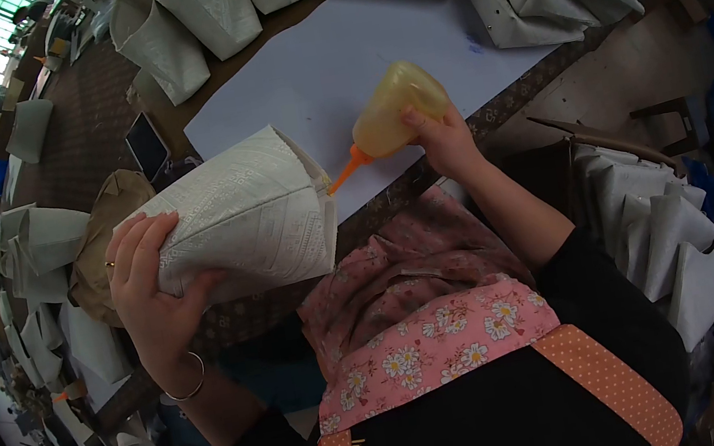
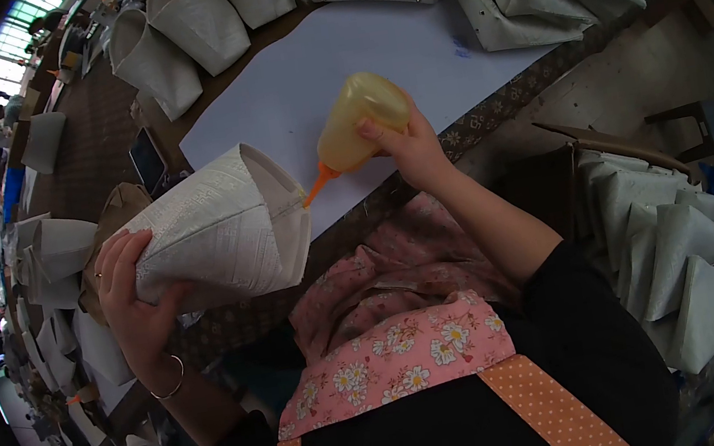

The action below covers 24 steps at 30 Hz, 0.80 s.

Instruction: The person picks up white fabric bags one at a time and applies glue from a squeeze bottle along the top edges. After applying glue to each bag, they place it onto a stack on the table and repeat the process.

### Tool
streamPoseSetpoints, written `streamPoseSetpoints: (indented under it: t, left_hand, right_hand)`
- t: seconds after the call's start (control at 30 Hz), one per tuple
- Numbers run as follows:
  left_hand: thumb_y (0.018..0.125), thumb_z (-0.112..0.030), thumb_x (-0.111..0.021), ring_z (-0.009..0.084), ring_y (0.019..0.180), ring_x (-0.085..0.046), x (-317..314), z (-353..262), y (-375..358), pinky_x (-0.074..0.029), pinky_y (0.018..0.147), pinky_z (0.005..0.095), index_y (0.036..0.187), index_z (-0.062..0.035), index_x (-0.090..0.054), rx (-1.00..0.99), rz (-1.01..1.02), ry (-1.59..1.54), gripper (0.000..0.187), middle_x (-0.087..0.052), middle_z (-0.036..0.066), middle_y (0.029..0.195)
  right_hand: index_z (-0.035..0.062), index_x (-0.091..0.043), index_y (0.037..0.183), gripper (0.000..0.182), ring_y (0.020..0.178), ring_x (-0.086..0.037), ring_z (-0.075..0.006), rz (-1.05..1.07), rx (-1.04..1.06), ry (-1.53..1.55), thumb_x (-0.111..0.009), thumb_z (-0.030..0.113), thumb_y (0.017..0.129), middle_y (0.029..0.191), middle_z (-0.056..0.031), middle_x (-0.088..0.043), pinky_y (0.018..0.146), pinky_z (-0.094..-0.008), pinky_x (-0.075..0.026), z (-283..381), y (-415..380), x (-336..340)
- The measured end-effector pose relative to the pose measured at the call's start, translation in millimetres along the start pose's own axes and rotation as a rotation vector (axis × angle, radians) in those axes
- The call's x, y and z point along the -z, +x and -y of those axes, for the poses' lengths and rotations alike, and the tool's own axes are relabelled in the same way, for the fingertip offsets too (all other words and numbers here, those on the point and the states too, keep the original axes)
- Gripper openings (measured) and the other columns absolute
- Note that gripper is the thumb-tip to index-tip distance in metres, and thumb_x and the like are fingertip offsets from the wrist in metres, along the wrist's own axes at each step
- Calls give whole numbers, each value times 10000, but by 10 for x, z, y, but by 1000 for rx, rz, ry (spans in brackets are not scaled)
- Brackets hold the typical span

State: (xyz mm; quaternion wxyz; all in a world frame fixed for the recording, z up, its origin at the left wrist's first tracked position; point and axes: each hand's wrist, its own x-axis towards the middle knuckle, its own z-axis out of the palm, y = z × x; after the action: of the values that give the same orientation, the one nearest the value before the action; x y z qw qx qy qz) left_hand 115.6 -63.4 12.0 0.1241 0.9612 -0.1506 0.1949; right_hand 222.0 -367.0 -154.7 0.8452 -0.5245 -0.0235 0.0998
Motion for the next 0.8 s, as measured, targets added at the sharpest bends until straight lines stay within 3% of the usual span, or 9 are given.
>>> streamPoseSetpoints:
  t: [0.17,0.27,0.33,0.37,0.43,0.53,0.63,0.7,0.8]
  left_hand:
    - [506,-261,-777,304,1032,-510,13,9,-52,-396,887,406,1013,-52,-598,-15,-28,2,577,-597,90,1021]
    - [487,-180,-786,287,971,-528,31,50,-137,-414,849,382,982,-45,-596,-20,-82,-62,547,-596,98,959]
    - [526,-103,-773,281,915,-536,58,95,-252,-425,813,376,862,-37,-572,103,-174,-125,397,-583,96,902]
    - [526,-103,-773,281,915,-536,37,100,-309,-425,813,376,862,-37,-572,102,-174,-124,397,-583,96,902]
    - [587,-67,-739,291,884,-538,-60,127,-468,-428,797,384,745,-46,-505,28,-379,-170,284,-571,90,882]
    - [640,-51,-698,327,946,-528,-394,-18,-761,-419,822,415,685,-55,-441,17,-497,-21,261,-561,106,964]
    - [647,-37,-670,360,1075,-465,-766,-181,-962,-382,887,437,679,-53,-423,89,-303,51,249,-509,134,1106]
    - [656,-23,-637,382,1180,-368,-1072,-209,-1185,-331,947,447,671,-52,-418,249,-173,143,221,-425,147,1232]
    - [640,4,-614,376,1203,-333,-1231,-219,-1325,-305,972,436,666,-45,-425,294,-199,134,196,-391,144,1270]
  right_hand:
    - [73,-351,1251,508,1014,-525,-200,-39,-42,129,-603,228,838,1116,-73,-496,801,-363,-484,-151,-218,54]
    - [68,-346,1250,506,1044,-516,-217,52,-139,213,-570,294,856,1143,-83,-483,821,-373,-478,-170,-408,21]
    - [65,-355,1243,520,1061,-512,-226,92,-196,364,-547,358,858,1154,-91,-484,850,-382,-464,-171,-471,1]
    - [65,-355,1243,520,1061,-512,-226,93,-196,365,-547,358,858,1154,-91,-484,850,-382,-464,-149,-460,11]
    - [84,-394,1215,563,1070,-506,-221,91,-169,407,-536,468,828,1159,-73,-489,868,-353,-446,-59,-421,62]
    - [93,-397,1218,564,1085,-500,-225,58,-109,447,-554,460,820,1164,-73,-494,866,-346,-449,96,-336,172]
    - [61,-376,1224,505,1074,-508,-229,86,1,396,-575,327,844,1166,-94,-484,876,-360,-448,139,-295,273]
    - [56,-371,1226,508,1061,-510,-220,67,53,290,-591,297,837,1151,-90,-486,877,-349,-443,119,-277,312]
    - [50,-356,1232,522,1029,-512,-197,-3,154,130,-618,245,824,1120,-82,-488,870,-340,-436,34,-251,323]
